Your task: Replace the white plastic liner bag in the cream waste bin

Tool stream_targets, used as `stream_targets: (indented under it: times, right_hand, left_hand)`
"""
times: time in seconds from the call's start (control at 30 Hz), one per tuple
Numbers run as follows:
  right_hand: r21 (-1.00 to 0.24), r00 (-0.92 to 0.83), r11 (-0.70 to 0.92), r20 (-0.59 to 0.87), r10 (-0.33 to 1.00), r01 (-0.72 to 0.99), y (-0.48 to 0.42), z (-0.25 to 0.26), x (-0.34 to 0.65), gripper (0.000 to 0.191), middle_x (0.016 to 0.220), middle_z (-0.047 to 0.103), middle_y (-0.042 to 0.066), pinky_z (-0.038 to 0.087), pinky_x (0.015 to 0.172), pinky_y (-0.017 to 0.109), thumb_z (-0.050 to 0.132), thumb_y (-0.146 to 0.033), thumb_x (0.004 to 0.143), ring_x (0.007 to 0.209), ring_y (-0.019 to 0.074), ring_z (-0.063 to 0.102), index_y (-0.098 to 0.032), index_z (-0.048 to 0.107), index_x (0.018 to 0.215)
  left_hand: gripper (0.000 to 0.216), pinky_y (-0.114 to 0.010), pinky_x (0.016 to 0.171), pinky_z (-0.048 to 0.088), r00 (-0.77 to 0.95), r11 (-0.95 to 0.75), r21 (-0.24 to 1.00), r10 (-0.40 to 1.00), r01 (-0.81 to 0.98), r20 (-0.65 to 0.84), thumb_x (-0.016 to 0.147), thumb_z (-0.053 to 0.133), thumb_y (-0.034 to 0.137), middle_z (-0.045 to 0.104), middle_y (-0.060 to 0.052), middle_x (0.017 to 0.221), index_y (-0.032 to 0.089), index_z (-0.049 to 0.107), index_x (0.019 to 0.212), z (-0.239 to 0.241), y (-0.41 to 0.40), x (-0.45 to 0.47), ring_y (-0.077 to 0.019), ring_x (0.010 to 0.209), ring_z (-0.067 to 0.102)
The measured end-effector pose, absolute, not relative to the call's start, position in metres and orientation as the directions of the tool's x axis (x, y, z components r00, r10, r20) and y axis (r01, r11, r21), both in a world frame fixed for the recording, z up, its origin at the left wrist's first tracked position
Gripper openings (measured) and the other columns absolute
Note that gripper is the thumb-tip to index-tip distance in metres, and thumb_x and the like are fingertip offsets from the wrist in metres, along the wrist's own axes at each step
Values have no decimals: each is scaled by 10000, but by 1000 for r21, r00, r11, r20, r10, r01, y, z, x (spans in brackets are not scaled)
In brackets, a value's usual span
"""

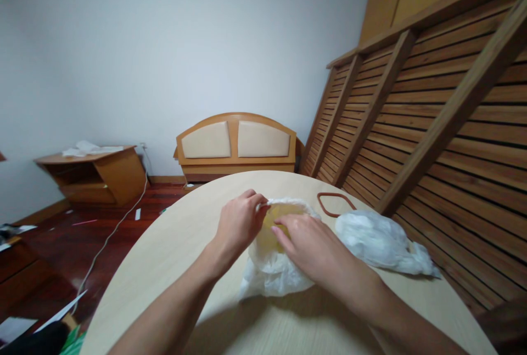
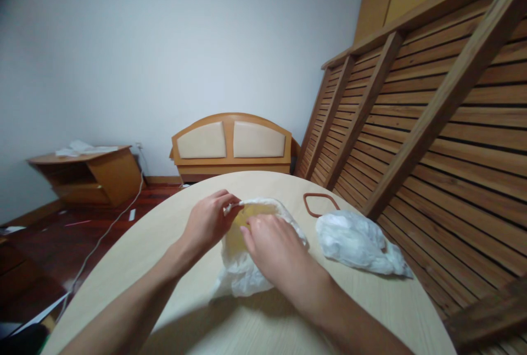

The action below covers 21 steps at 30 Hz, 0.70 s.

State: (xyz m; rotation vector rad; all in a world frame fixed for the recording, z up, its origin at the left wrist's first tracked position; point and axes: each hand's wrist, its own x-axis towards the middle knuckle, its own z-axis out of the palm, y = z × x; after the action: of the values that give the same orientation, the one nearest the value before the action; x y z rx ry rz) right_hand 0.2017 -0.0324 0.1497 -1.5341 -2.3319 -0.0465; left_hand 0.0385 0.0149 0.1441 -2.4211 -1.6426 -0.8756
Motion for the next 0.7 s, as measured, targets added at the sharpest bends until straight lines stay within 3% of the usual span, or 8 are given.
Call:
stream_targets:
  times: [0.17,0.4,0.6,0.7]
  right_hand:
    - [-179,-387,413,163,908,893,-26,137,196,380,930,770,159,481,701,333,338,-191,1033,828,262,735,-120,705,963]
    - [-233,-620,617,71,782,752,-7,118,203,259,890,771,108,457,658,264,458,-160,959,748,191,684,-132,712,1000]
    - [-177,-448,457,88,890,872,-6,111,204,291,917,771,194,471,678,312,447,-127,917,771,248,713,-91,734,944]
    - [-142,-516,517,48,855,844,-3,108,204,313,922,771,195,479,679,326,429,-142,928,765,260,716,-95,738,930]
  left_hand:
    - [166,-270,588,382,258,-423,185,786,887,561,973,572,300,704,-15,926,238,722,943,143,8,43,-164,729,656]
    - [162,-265,575,354,283,-432,90,719,897,634,985,529,275,678,-22,920,239,680,939,140,5,46,-169,786,645]
    - [156,-264,566,343,285,-404,61,738,913,611,983,530,286,676,-26,916,238,665,921,139,5,48,-172,784,643]
    - [160,-266,573,359,287,-405,69,749,912,598,982,527,285,676,-26,903,239,664,914,139,4,50,-175,785,648]
